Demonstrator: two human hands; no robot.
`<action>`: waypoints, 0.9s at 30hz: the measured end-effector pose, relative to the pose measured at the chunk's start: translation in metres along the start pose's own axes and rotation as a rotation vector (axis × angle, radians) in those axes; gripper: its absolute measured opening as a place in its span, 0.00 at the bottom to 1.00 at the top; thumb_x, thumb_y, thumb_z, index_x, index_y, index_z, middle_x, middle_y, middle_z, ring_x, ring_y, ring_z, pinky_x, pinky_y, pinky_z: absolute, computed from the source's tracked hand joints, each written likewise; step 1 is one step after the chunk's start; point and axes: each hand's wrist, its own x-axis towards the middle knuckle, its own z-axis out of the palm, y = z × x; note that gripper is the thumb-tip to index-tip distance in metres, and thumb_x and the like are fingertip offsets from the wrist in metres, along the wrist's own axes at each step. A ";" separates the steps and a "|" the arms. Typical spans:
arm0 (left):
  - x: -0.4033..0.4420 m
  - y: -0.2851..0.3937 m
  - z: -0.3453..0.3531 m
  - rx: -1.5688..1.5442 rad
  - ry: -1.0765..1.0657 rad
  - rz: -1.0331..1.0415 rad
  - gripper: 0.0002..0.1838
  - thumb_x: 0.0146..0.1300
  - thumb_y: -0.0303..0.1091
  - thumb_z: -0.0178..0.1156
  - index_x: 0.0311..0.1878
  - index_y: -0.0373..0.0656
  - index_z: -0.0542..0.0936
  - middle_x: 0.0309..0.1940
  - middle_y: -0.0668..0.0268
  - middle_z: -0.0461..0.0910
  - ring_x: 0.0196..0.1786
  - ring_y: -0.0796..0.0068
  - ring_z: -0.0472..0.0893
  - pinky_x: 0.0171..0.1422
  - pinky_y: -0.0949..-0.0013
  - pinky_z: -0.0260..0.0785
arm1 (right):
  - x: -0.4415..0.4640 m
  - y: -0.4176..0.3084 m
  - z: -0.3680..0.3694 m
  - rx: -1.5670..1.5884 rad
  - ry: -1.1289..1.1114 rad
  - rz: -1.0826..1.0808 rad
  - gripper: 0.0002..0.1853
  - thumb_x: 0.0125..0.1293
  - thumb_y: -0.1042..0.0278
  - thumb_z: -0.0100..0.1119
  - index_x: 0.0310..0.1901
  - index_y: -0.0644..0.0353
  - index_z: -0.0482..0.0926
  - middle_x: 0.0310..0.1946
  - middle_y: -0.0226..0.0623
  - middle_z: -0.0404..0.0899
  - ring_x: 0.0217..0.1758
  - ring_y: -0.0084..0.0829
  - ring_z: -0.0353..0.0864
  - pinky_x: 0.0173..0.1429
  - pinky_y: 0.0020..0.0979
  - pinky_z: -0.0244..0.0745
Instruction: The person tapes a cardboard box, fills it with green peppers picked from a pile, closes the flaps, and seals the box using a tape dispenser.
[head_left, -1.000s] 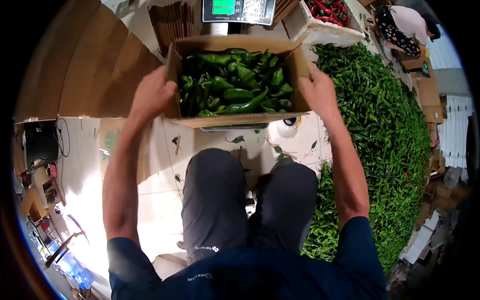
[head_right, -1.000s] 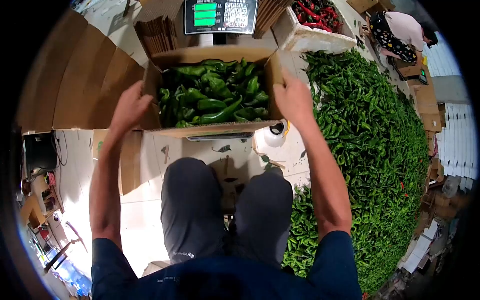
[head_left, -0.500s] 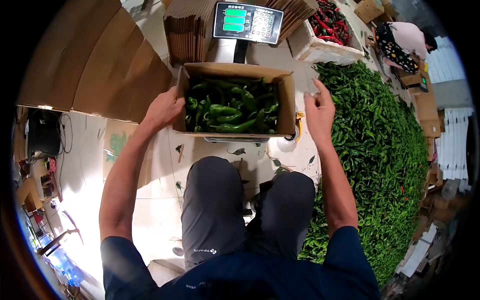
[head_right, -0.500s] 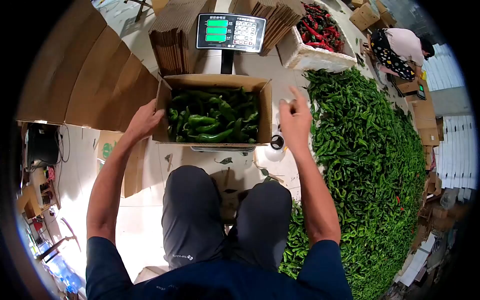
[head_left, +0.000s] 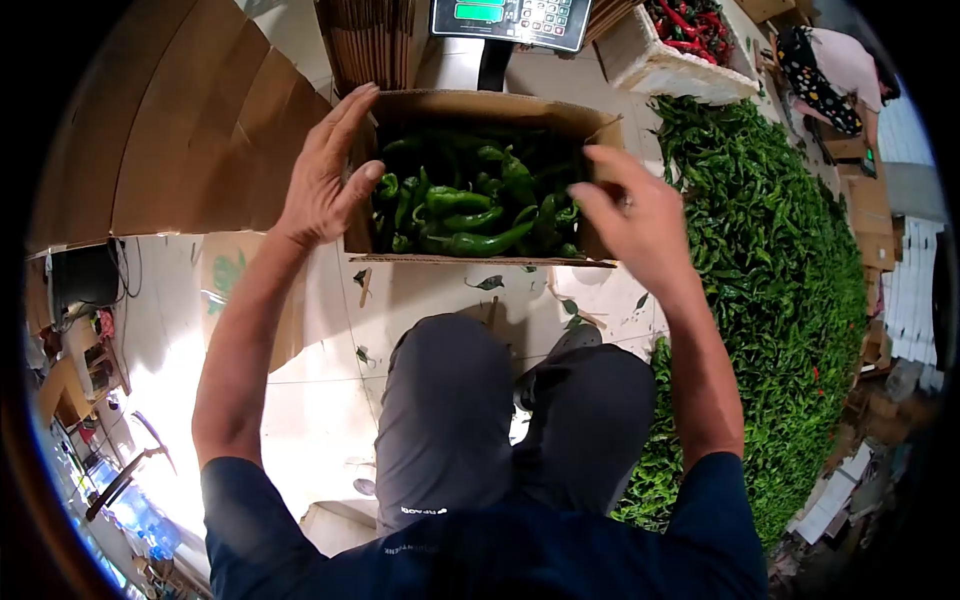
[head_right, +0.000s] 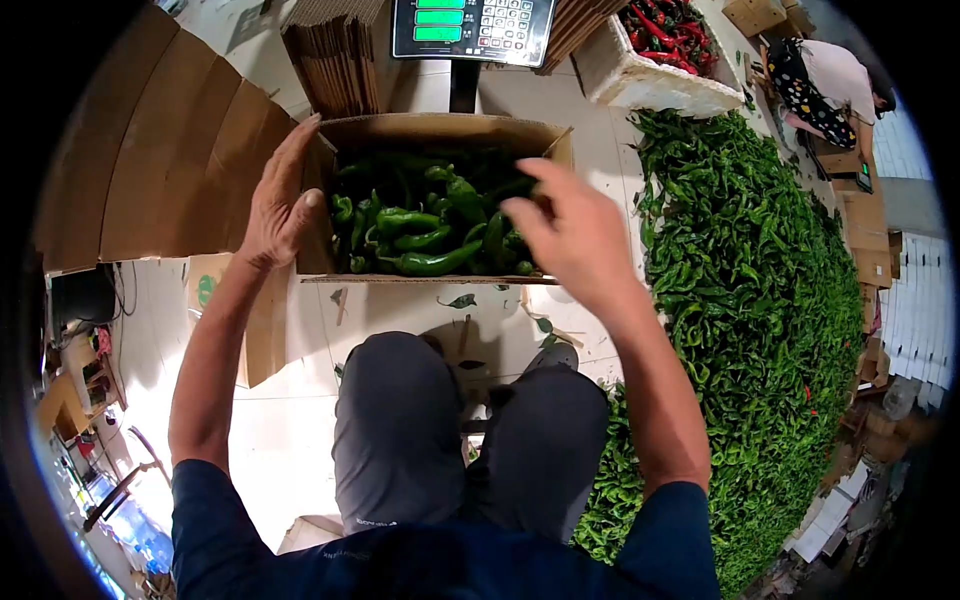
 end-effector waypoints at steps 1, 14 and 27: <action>0.003 -0.001 0.007 -0.085 0.031 -0.028 0.38 0.75 0.60 0.49 0.78 0.44 0.64 0.75 0.49 0.65 0.76 0.50 0.66 0.80 0.57 0.55 | 0.012 -0.003 0.014 -0.051 -0.089 -0.057 0.24 0.66 0.57 0.67 0.58 0.64 0.79 0.40 0.47 0.83 0.43 0.45 0.84 0.48 0.42 0.79; -0.020 -0.016 0.000 -0.239 0.208 -0.386 0.16 0.74 0.29 0.60 0.63 0.38 0.79 0.53 0.64 0.83 0.56 0.76 0.81 0.64 0.70 0.72 | 0.057 0.013 -0.010 1.308 0.271 0.198 0.15 0.65 0.68 0.60 0.50 0.67 0.77 0.34 0.43 0.84 0.44 0.35 0.84 0.51 0.34 0.77; -0.015 -0.015 -0.019 -0.024 0.131 -0.125 0.17 0.69 0.26 0.61 0.60 0.36 0.80 0.59 0.55 0.80 0.60 0.64 0.80 0.65 0.66 0.73 | -0.115 0.093 -0.111 -0.810 -0.949 0.544 0.22 0.61 0.47 0.70 0.43 0.60 0.86 0.36 0.48 0.86 0.41 0.50 0.86 0.51 0.46 0.81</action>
